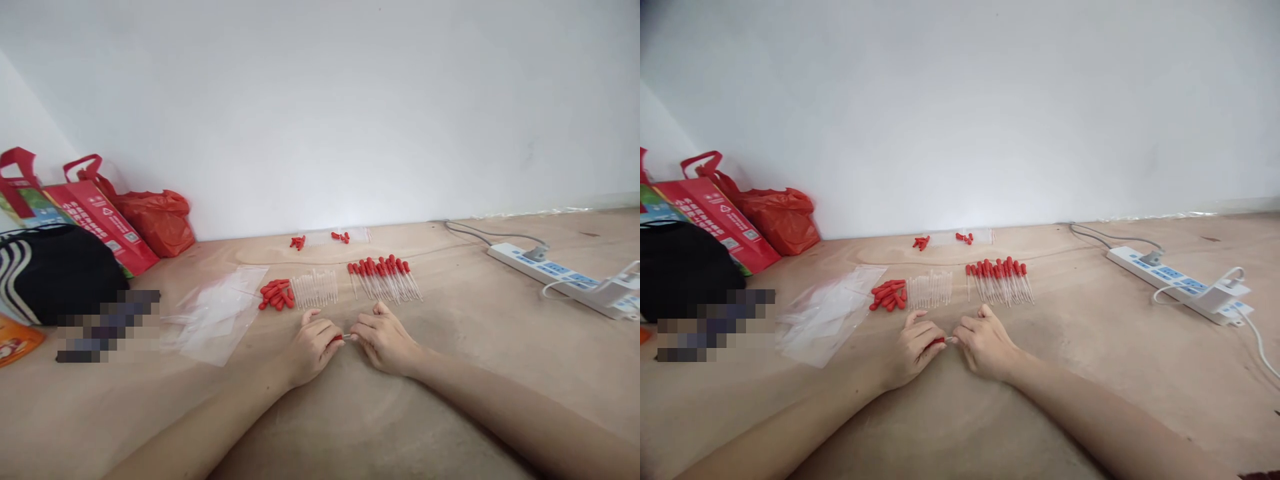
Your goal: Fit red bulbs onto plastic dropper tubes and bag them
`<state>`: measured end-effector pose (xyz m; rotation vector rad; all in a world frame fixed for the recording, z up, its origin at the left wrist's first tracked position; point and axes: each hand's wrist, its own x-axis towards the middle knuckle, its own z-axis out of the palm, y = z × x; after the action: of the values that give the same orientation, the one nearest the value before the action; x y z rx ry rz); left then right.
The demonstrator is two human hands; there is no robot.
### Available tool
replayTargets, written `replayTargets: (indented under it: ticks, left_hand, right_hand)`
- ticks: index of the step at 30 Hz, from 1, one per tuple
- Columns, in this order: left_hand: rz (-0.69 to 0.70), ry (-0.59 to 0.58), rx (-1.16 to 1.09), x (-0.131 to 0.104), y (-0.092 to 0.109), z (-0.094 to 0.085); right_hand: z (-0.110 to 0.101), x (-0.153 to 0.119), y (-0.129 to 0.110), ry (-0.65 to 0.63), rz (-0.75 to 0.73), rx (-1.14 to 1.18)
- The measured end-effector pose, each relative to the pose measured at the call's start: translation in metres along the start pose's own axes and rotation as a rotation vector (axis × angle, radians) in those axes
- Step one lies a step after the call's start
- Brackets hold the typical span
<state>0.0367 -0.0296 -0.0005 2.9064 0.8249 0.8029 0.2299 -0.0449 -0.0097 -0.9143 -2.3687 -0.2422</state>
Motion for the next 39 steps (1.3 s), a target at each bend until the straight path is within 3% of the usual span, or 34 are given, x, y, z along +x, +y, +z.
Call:
replayTargets:
  ticks: [5,8,11,16,19,24,33,39]
  left_hand:
    - [0.017,0.012,0.037,0.003,-0.01,-0.002]
    - [-0.049,0.079,0.039,0.003,-0.013,-0.004]
    - [-0.201,0.122,0.048,0.001,-0.014,-0.005]
    - [-0.265,-0.07,0.027,0.001,-0.013,-0.006]
    - [-0.279,-0.085,0.041,0.003,-0.012,-0.006]
    - [-0.289,-0.089,0.038,0.002,-0.012,-0.008]
    - [-0.305,-0.105,0.025,0.004,-0.011,-0.009]
    - [-0.301,-0.104,0.028,0.003,-0.013,-0.007]
  right_hand:
    - [-0.006,0.005,-0.002,-0.025,0.028,-0.088]
    - [-0.009,0.003,0.001,-0.046,0.049,-0.136]
    - [-0.01,0.001,0.012,-0.02,0.259,-0.138]
    - [-0.002,0.017,0.038,0.058,0.683,-0.087]
    - [0.007,0.038,0.048,0.06,0.817,-0.159]
    - [0.024,0.065,0.054,-0.04,0.961,-0.254]
    - [0.032,0.068,0.055,-0.15,0.968,-0.278]
    - [0.03,0.073,0.047,-0.107,0.894,-0.261]
